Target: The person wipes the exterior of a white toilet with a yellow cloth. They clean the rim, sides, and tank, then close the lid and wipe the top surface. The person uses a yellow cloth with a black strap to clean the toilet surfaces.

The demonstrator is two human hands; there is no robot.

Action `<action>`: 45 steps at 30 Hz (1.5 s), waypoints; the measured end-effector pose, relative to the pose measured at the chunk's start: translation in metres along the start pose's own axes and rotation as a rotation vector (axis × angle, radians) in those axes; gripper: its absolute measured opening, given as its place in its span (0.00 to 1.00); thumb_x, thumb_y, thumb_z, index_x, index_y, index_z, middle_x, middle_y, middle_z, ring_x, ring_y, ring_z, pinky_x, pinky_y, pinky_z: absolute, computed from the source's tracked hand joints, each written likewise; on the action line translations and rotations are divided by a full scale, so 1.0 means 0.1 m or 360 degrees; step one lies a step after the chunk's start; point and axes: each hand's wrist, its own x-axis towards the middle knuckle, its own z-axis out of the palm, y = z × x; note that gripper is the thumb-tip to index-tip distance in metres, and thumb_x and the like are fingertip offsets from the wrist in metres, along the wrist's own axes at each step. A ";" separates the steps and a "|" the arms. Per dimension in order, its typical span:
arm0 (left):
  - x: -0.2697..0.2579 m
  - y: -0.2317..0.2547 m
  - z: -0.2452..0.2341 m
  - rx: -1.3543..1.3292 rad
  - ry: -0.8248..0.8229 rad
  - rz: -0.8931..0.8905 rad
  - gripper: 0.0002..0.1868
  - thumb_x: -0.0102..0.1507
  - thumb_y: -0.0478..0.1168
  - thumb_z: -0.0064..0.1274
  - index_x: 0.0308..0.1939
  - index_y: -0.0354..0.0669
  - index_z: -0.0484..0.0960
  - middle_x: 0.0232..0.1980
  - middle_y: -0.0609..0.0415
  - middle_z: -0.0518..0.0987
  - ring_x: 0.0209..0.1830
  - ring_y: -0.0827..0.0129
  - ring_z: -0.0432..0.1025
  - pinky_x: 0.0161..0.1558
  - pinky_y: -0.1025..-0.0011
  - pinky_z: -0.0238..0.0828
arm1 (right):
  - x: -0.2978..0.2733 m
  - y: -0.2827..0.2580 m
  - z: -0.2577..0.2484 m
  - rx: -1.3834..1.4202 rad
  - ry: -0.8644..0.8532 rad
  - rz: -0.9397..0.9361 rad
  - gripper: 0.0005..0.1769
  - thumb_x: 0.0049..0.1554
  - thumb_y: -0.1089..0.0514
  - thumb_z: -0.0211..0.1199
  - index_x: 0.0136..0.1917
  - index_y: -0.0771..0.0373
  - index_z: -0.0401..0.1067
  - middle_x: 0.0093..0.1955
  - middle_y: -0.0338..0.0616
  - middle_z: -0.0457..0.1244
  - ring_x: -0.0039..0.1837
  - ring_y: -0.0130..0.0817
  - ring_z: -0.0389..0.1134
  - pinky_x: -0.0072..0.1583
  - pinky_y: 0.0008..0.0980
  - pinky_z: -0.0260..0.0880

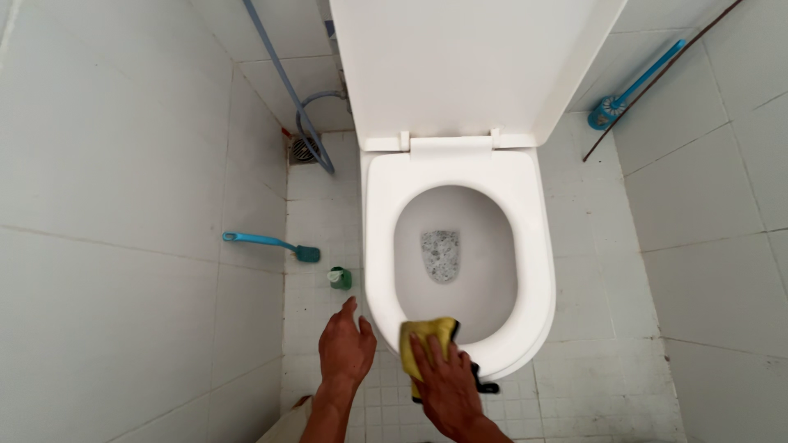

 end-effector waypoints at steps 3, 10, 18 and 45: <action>-0.07 -0.05 -0.02 -0.0091 0.0166 -0.0084 0.23 0.66 0.38 0.46 0.67 0.40 0.72 0.59 0.44 0.78 0.58 0.53 0.74 0.61 0.60 0.71 | 0.21 -0.22 -0.07 -0.0061 0.0076 -0.0104 0.51 0.58 0.54 0.63 0.83 0.60 0.34 0.76 0.61 0.45 0.71 0.62 0.50 0.69 0.60 0.52; -0.24 -0.01 0.10 -0.0338 0.0379 -0.0044 0.21 0.67 0.40 0.46 0.64 0.39 0.75 0.58 0.44 0.77 0.57 0.54 0.73 0.59 0.61 0.71 | 0.77 -0.44 -0.15 -0.0017 0.0446 -0.0316 0.49 0.57 0.58 0.62 0.84 0.58 0.40 0.78 0.60 0.46 0.69 0.63 0.52 0.64 0.54 0.58; -0.47 0.01 0.22 -0.0401 0.0266 -0.0146 0.20 0.68 0.40 0.43 0.63 0.40 0.75 0.59 0.44 0.76 0.59 0.54 0.72 0.62 0.61 0.70 | 0.28 -0.22 0.04 0.0070 0.0287 -0.0262 0.48 0.54 0.57 0.65 0.81 0.58 0.45 0.77 0.54 0.46 0.71 0.63 0.51 0.65 0.57 0.56; 0.10 0.48 0.28 0.1128 -0.0668 0.0013 0.67 0.63 0.60 0.59 0.79 0.36 0.20 0.84 0.45 0.17 0.85 0.54 0.21 0.79 0.47 0.37 | 0.92 2.26 -0.85 -0.0400 0.0912 0.0102 0.39 0.62 0.49 0.51 0.80 0.67 0.47 0.82 0.60 0.42 0.83 0.56 0.39 0.80 0.58 0.38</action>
